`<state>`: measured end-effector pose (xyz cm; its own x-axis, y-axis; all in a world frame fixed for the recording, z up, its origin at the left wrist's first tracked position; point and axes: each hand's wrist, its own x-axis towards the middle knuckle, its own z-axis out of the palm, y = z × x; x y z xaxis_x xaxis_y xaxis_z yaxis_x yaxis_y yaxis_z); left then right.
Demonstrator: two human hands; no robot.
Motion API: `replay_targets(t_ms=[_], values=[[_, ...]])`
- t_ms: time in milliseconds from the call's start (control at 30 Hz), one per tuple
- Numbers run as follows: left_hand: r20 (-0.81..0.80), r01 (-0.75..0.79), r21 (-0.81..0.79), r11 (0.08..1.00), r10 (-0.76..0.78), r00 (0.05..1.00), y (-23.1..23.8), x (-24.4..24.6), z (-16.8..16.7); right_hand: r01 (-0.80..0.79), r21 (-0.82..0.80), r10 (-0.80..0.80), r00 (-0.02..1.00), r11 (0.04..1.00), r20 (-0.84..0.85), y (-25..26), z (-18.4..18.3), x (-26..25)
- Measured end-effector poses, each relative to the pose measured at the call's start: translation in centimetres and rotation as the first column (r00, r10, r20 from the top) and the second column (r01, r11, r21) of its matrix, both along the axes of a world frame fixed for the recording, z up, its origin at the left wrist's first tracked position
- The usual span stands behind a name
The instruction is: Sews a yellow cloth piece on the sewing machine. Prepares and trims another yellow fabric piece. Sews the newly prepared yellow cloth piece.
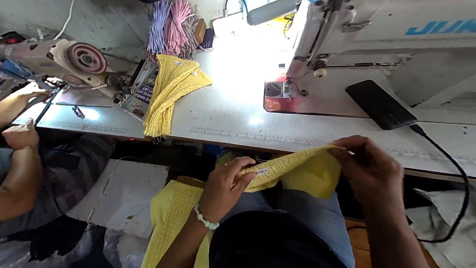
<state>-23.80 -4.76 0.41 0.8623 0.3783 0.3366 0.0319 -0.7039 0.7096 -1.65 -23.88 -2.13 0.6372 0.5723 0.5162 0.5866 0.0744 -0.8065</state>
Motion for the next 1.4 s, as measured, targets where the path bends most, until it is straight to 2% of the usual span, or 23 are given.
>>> replay_targets(t_ms=[67,133,200,267,333,367,400,433,467,500,567,633,700,767,867,933,1033,1133,1267,1400], values=[[0.031,0.213,-0.167,0.963,-0.211,0.977,0.6,-1.8,1.1,0.002,-0.018,-0.002,1.000,1.000,0.028,0.8,0.1,-0.3],[0.159,0.375,-0.336,0.864,-0.340,0.927,1.7,-3.5,2.1,-0.024,-0.044,0.027,0.997,0.999,0.070,2.7,-0.2,-1.1],[0.241,0.338,-0.418,0.843,-0.256,0.936,3.3,-5.9,3.1,-0.082,-0.081,0.089,0.992,0.993,0.086,4.8,-0.7,-2.6],[0.336,0.254,-0.533,0.807,-0.074,0.939,5.0,-9.1,3.9,-0.188,-0.125,0.199,0.977,0.974,0.080,6.5,-1.5,-4.6],[0.438,0.247,-0.641,0.727,0.082,0.895,6.0,-12.6,4.5,-0.326,-0.177,0.340,0.939,0.929,0.056,7.8,-3.2,-6.6],[0.474,0.248,-0.645,0.723,0.125,0.871,6.4,-14.3,4.7,-0.395,-0.205,0.412,0.910,0.896,0.049,8.4,-4.5,-7.5],[0.471,0.196,-0.604,0.772,0.147,0.870,6.6,-15.8,4.8,-0.458,-0.242,0.483,0.874,0.855,0.050,9.1,-6.0,-8.4],[0.425,0.064,-0.524,0.849,0.196,0.884,6.7,-17.0,4.9,-0.520,-0.289,0.557,0.829,0.804,0.057,9.8,-7.7,-9.2],[0.357,-0.118,-0.419,0.900,0.282,0.890,6.7,-17.8,5.0,-0.577,-0.362,0.635,0.770,0.732,0.057,10.6,-9.3,-10.0],[0.297,-0.298,-0.301,0.906,0.386,0.874,6.7,-18.3,4.9,-0.608,-0.456,0.704,0.708,0.650,0.059,11.3,-10.7,-10.8],[0.263,-0.579,-0.052,0.814,0.570,0.778,7.0,-18.8,3.8,-0.585,-0.654,0.807,0.587,0.480,0.067,12.6,-12.8,-12.3],[0.288,-0.724,0.175,0.667,0.668,0.686,7.5,-19.1,2.6,-0.512,-0.755,0.850,0.514,0.410,0.113,13.8,-13.9,-13.3],[0.291,-0.753,0.275,0.598,0.695,0.658,7.7,-19.2,2.2,-0.480,-0.784,0.855,0.504,0.393,0.120,14.7,-13.8,-13.7],[0.318,-0.772,0.266,0.578,0.703,0.636,7.8,-19.2,1.8,-0.490,-0.767,0.814,0.576,0.415,0.073,15.3,-13.7,-13.5],[0.353,-0.786,0.227,0.575,0.703,0.617,8.0,-19.1,1.9,-0.575,-0.725,0.672,0.710,0.379,-0.212,16.3,-12.8,-12.5],[0.341,-0.768,0.219,0.602,0.690,0.639,8.2,-19.0,2.2,-0.630,-0.686,0.554,0.739,0.365,-0.384,16.9,-12.4,-11.5],[0.332,-0.730,0.200,0.653,0.656,0.678,8.3,-19.2,2.5,-0.667,-0.655,0.448,0.737,0.355,-0.506,17.0,-12.3,-10.9],[0.342,-0.719,0.176,0.672,0.643,0.685,8.5,-19.8,2.7,-0.677,-0.660,0.442,0.726,0.324,-0.528,16.9,-12.3,-11.4],[0.344,-0.699,0.168,0.695,0.623,0.703,8.3,-20.9,3.4,-0.690,-0.623,0.413,0.722,0.368,-0.556,16.5,-12.9,-11.6],[0.307,-0.655,0.141,0.742,0.597,0.741,7.6,-20.9,3.8,-0.756,-0.540,0.347,0.651,0.370,-0.675,16.3,-13.4,-10.8]])
